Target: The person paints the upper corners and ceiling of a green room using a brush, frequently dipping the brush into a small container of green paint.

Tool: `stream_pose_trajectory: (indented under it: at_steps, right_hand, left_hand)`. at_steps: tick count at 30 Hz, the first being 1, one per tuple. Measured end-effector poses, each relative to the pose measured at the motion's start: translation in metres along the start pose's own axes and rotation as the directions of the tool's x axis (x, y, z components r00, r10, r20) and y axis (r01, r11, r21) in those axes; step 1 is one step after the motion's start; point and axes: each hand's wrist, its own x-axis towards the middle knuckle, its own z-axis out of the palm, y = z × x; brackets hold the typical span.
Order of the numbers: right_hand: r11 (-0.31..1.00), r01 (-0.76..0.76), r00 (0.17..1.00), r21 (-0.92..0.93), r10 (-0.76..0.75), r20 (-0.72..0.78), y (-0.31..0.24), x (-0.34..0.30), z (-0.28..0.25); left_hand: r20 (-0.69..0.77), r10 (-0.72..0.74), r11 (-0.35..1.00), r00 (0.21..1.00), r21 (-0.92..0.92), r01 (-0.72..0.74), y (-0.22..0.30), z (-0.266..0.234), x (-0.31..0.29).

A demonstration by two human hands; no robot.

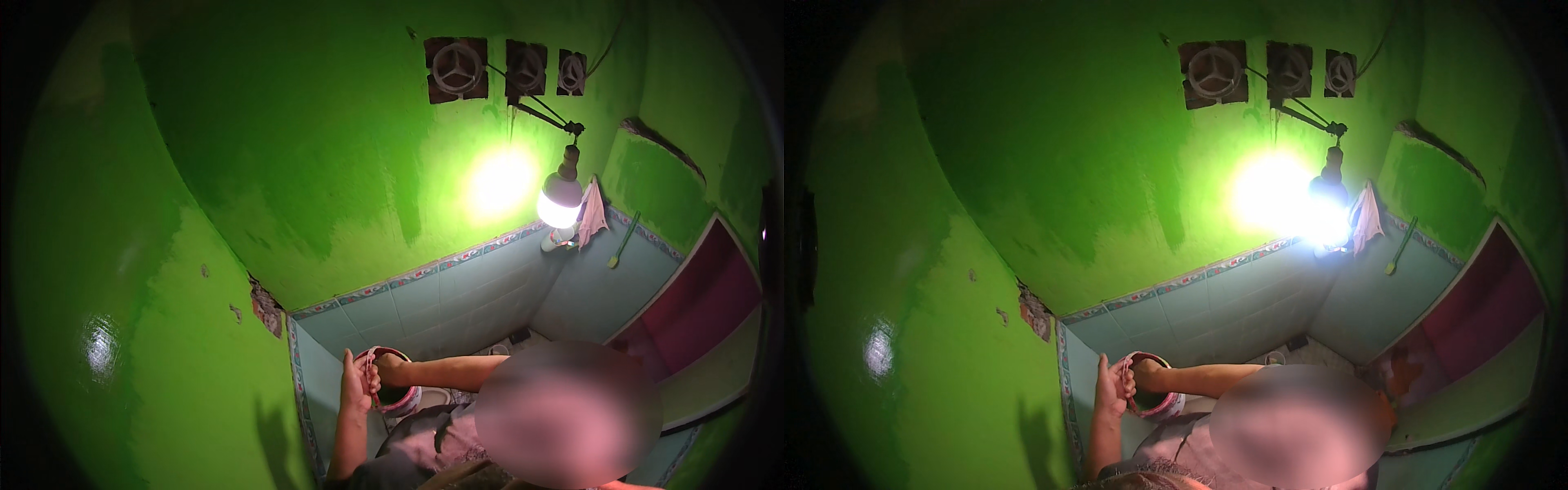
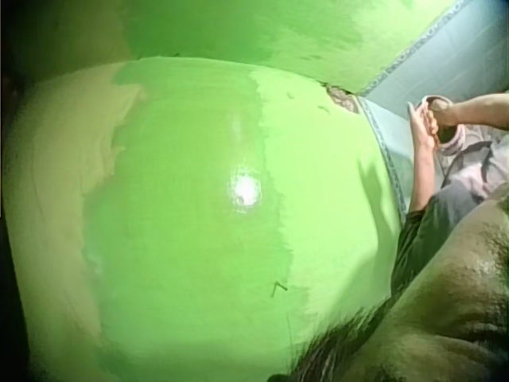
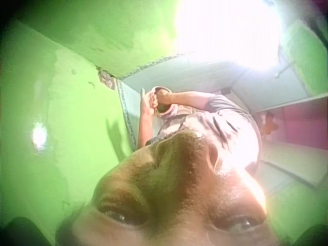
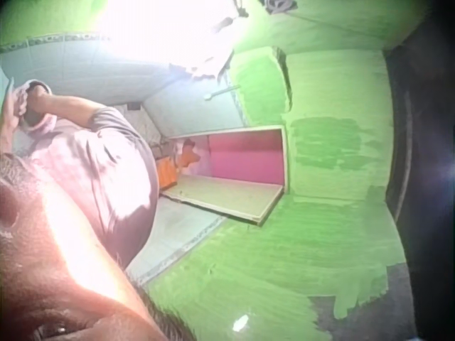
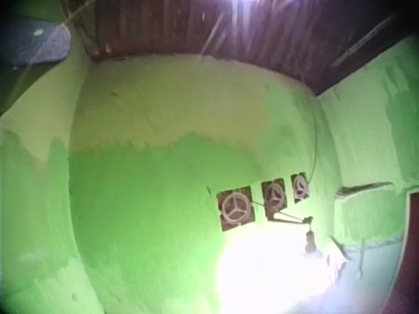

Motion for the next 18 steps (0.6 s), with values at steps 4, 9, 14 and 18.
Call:
stream_pose_trajectory:
  at_steps: [4,9,14,18]
  right_hand:
    - [0.996,0.085,0.979,-0.036,-0.076,0.189,-0.007,-0.021,-0.039]
    - [0.977,-0.117,0.993,0.178,0.119,0.000,0.013,-0.021,-0.022]
    - [0.877,-0.291,0.947,0.383,0.320,-0.011,0.024,-0.048,-0.056]
    - [0.862,-0.119,0.894,0.494,0.310,-0.325,0.061,-0.056,-0.016]
  left_hand:
    - [0.005,0.001,1.000,1.000,0.001,-0.001,0.001,0.001,0.006]
    - [0.040,-0.004,1.000,0.999,-0.001,0.004,0.003,0.006,0.018]
    - [0.040,0.002,1.000,0.999,-0.014,-0.001,0.008,0.011,0.025]
    - [-0.016,0.023,1.000,1.000,0.017,-0.023,0.011,0.003,0.033]
